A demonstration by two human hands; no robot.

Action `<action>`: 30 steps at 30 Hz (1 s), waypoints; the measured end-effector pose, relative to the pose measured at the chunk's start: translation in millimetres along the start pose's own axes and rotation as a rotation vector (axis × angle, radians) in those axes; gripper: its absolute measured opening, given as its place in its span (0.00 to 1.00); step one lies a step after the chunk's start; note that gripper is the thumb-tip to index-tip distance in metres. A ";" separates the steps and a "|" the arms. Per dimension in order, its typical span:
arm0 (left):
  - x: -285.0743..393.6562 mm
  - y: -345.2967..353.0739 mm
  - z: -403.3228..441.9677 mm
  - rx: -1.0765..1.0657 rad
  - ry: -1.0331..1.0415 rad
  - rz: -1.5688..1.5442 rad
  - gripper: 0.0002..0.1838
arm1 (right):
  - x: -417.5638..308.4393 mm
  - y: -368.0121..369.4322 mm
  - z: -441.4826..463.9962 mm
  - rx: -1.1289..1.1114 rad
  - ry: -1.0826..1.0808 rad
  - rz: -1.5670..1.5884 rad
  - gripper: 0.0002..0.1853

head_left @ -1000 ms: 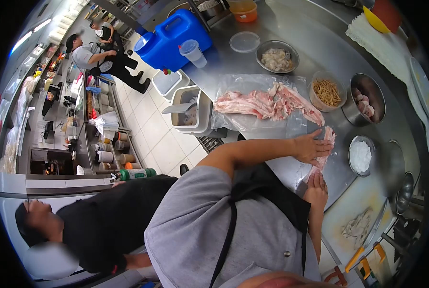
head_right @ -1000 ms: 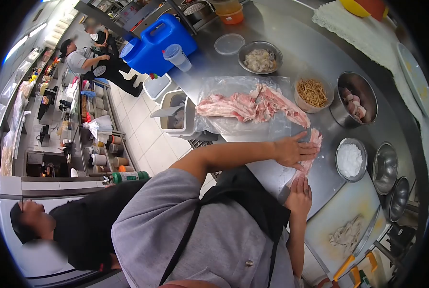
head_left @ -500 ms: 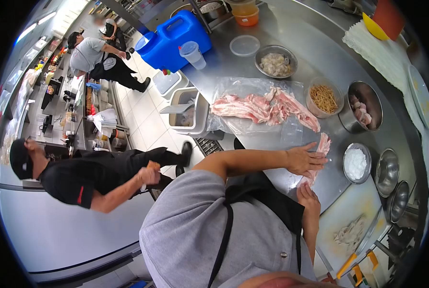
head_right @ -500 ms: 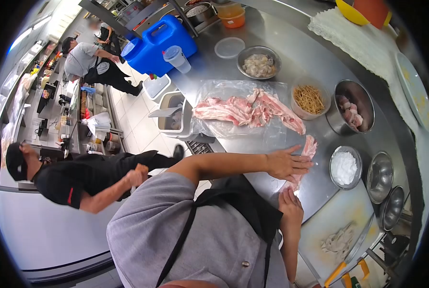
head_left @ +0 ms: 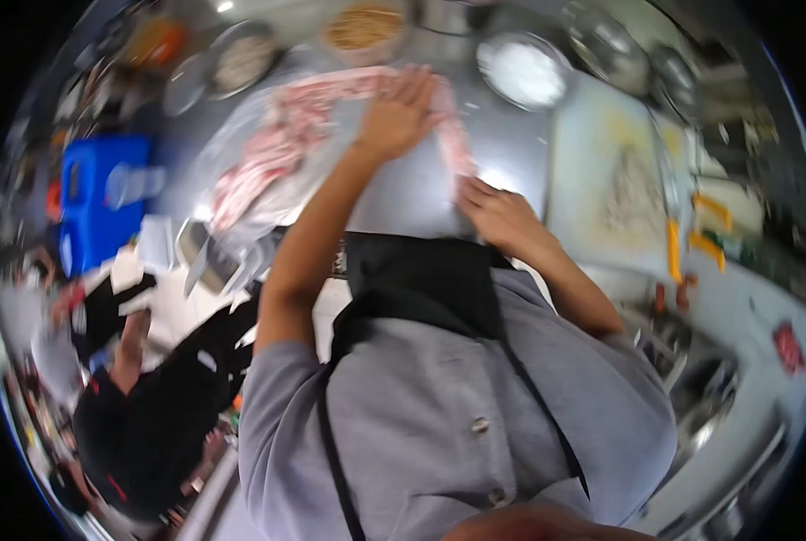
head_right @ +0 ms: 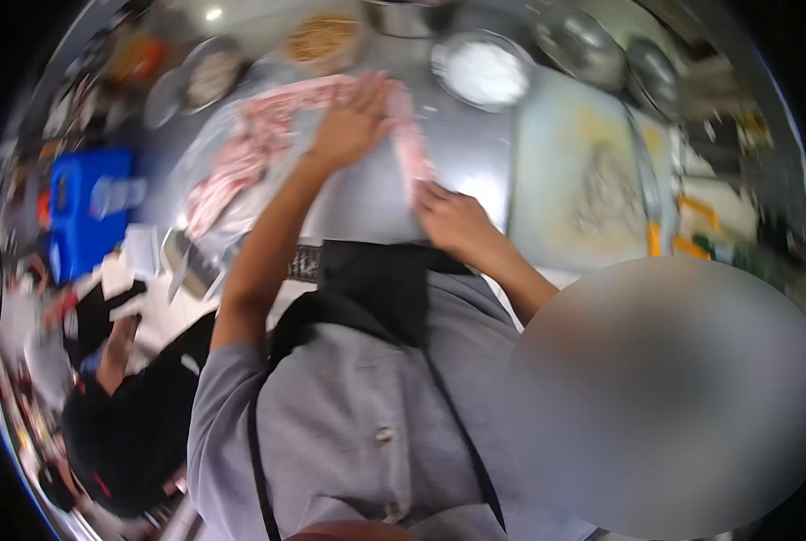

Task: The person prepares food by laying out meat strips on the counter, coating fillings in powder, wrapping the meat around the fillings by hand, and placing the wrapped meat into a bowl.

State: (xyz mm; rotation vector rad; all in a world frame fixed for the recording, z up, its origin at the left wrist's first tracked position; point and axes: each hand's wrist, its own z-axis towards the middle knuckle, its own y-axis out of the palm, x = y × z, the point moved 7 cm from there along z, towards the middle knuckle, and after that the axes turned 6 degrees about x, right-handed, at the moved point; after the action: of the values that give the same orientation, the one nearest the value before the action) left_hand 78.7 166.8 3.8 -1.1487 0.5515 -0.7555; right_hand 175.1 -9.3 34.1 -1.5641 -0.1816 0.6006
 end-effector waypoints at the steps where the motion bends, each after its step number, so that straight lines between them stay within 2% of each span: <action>1: 15.0 -6.4 -3.2 -0.079 0.128 -0.109 0.37 | -1.5 -0.8 -0.9 0.016 0.007 -0.009 0.17; 2: 28.0 -6.1 -7.4 -0.159 0.239 -0.206 0.38 | -2.6 -1.9 -2.5 0.028 -0.008 -0.015 0.17; 3: 26.1 -1.4 -2.8 -0.159 0.240 -0.231 0.38 | 1.8 -2.7 -1.5 0.006 0.005 -0.017 0.17; 5: 6.0 11.8 11.7 -0.054 0.205 -0.079 0.35 | -0.9 2.2 0.0 -0.077 0.035 -0.077 0.32; 6: -6.9 20.8 23.4 -0.064 0.188 -0.075 0.35 | -4.1 1.4 -0.5 -0.083 0.018 -0.068 0.32; 8: -34.7 13.7 38.5 0.102 0.149 -0.025 0.30 | -5.4 -8.3 -0.9 0.019 0.000 -0.016 0.21; 9: -33.8 1.2 36.0 0.089 0.120 0.002 0.30 | -4.3 -6.8 -0.4 -0.006 0.046 0.009 0.22; 11: -9.7 -29.8 27.9 0.068 0.102 -0.310 0.23 | -5.4 -8.5 1.3 0.019 0.014 0.018 0.22; 12: -5.2 -43.0 9.4 0.061 0.084 -0.298 0.23 | -3.2 -8.5 1.1 0.037 0.024 0.016 0.23; 14: 5.4 -64.2 -17.8 0.142 0.067 -0.347 0.18 | -0.7 -13.0 8.2 0.111 0.000 0.045 0.19; 15: -16.6 -64.5 -34.3 0.345 -0.010 -0.400 0.09 | 3.1 -20.5 15.0 0.069 0.062 0.119 0.16; 16: -48.3 -60.4 -44.7 0.307 -0.162 -0.311 0.10 | 6.4 -23.0 19.1 0.027 0.129 0.193 0.12; 17: -83.3 -55.4 -59.9 0.266 -0.316 -0.225 0.12 | 9.8 -28.4 25.8 0.138 0.156 0.222 0.08; 18: -129.3 -34.7 -77.2 0.256 -0.486 -0.121 0.13 | 10.5 -27.9 32.4 0.124 0.152 0.224 0.08; 19: -144.2 -58.3 -77.1 0.244 -0.503 0.066 0.13 | 10.7 -29.7 42.1 0.123 0.129 0.220 0.07; 23: -182.6 -47.2 -84.2 0.083 -0.442 -0.034 0.14 | -2.5 -34.5 89.0 0.186 -0.009 0.261 0.05; 25: -199.3 -31.7 -84.7 -0.164 -0.719 -0.390 0.13 | -12.0 -41.3 105.2 0.191 -0.046 0.275 0.05; 26: -201.1 -37.8 -84.2 -0.162 -0.716 -0.389 0.13 | -14.2 -43.3 112.7 0.140 -0.025 0.261 0.09; 27: -202.5 -52.8 -89.1 -0.043 -0.875 -0.630 0.12 | -14.6 -43.7 118.5 0.090 0.001 0.247 0.14; 28: -205.2 -61.1 -94.6 0.081 -1.023 -0.873 0.12 | -13.5 -45.7 124.0 0.098 0.009 0.246 0.14; 29: -205.5 -66.1 -92.3 0.147 -0.961 -1.073 0.12 | -11.5 -48.2 129.2 0.132 0.011 0.283 0.14; 30: -200.0 -75.1 -89.8 0.141 -0.952 -1.072 0.12 | -9.6 -50.6 135.3 0.166 0.013 0.319 0.14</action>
State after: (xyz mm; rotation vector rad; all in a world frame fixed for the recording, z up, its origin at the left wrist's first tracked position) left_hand -132.7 250.9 47.7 -1.4785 -0.9840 -0.9772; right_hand 114.9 110.3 89.1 -1.4447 0.1282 0.8328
